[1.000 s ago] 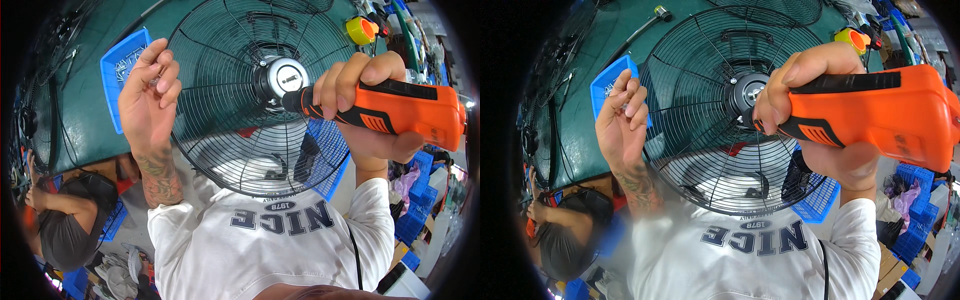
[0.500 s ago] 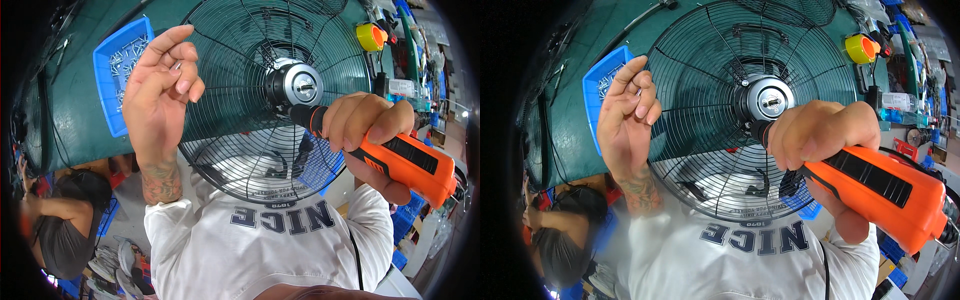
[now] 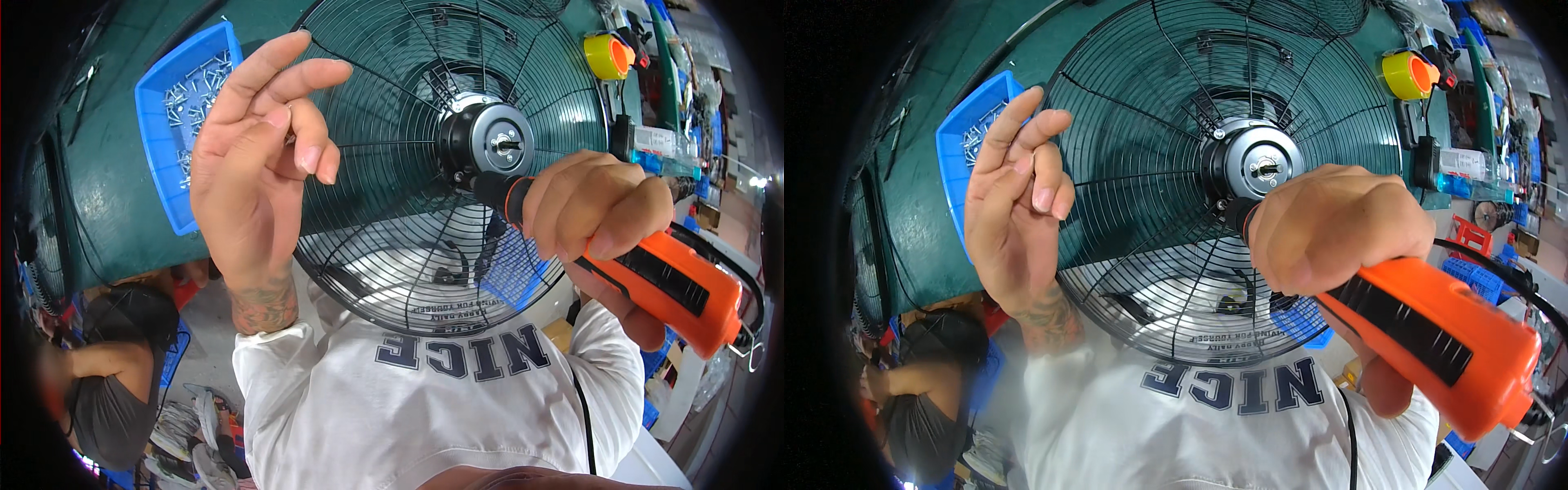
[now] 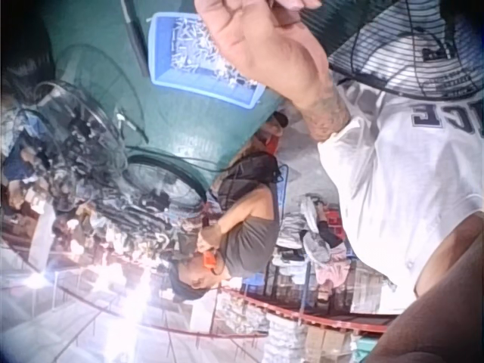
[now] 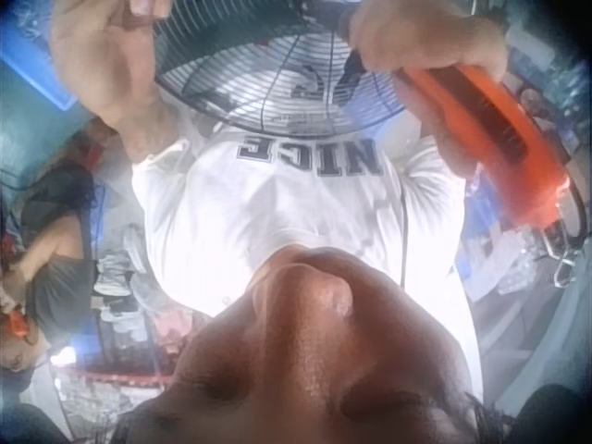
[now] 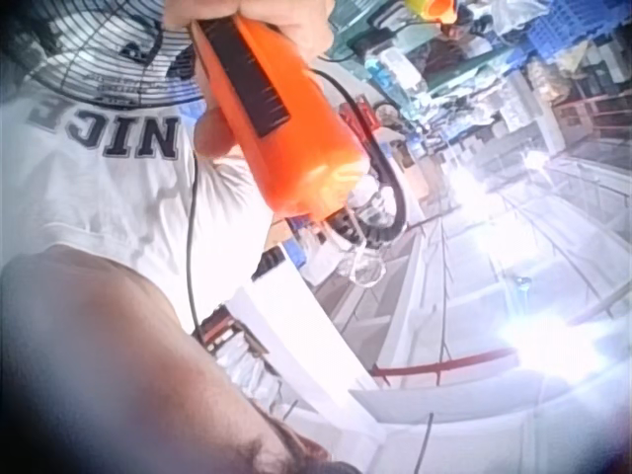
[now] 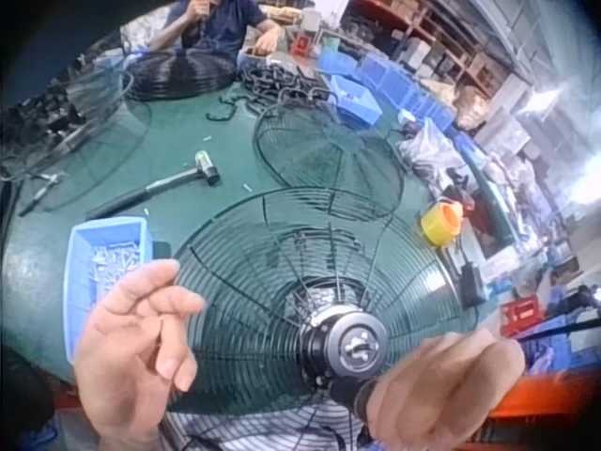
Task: Assembling the motor and guard components of industrial fans at a workshop bench.
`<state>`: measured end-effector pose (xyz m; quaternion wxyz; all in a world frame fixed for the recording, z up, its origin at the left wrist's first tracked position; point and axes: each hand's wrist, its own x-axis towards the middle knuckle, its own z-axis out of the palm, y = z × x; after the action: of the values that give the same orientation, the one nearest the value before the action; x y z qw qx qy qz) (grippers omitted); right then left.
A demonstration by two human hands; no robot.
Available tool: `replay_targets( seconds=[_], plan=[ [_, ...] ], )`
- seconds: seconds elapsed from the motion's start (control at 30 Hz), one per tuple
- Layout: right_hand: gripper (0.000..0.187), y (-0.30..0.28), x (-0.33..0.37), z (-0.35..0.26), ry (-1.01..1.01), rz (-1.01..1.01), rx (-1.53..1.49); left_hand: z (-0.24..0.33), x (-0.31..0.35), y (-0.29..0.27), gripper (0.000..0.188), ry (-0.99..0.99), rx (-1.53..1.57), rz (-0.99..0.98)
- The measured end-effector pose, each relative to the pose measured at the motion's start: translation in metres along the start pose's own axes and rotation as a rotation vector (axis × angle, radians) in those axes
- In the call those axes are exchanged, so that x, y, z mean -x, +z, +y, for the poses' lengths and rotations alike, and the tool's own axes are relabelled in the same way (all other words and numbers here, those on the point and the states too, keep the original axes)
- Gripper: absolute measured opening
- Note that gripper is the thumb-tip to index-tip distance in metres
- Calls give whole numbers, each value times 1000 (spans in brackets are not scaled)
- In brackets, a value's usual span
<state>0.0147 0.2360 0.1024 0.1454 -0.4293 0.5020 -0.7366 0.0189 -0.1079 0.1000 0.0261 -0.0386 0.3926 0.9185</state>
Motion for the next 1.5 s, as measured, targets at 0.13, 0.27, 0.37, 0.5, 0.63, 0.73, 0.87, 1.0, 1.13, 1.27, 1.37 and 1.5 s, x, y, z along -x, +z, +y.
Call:
replay_targets(
  seconds=[0.13, 0.27, 0.37, 0.5, 0.63, 0.73, 0.87, 1.0, 1.13, 1.27, 1.37, 1.5],
  plan=[
    [80, 1, -9, 30, 21, -16, -13, -6, -4, -13, 50, 25, 33, -159],
    [85, 51, -78, 7, -96, 167, -37, -1, 3, 16, 46, 16, -175, 57],
    [88, 41, -81, 6, -97, 69, 86, -10, 1, 23, 41, 2, -167, 60],
    [86, 31, -100, -19, -8, -29, 22, 4, 10, 9, 27, -108, -620, -262],
    [68, 39, -113, -87, -141, 55, 218, -15, 18, 24, 23, -74, -897, -516],
    [63, 43, -108, -97, -120, 8, 164, -30, 24, 30, 23, 363, -1018, -688],
    [60, 38, -99, -102, -83, -117, 88, -28, 37, 48, 29, 230, -1075, -756],
    [54, 15, -92, -103, -50, -364, -16, -31, 44, 57, 46, 208, -1183, -817],
    [65, 12, -82, -104, -24, -387, -35, -38, 50, 62, 52, 215, -1130, -802],
    [70, 29, -73, -99, -54, -254, 61, -42, 52, 65, 60, 209, -1132, -784],
    [98, 41, -65, -88, -83, -89, -110, -43, 52, 68, 62, 248, -1173, -779],
    [86, 34, -62, -86, -79, -143, -12, -46, 54, 66, 61, 240, -1212, -779]
  ],
)
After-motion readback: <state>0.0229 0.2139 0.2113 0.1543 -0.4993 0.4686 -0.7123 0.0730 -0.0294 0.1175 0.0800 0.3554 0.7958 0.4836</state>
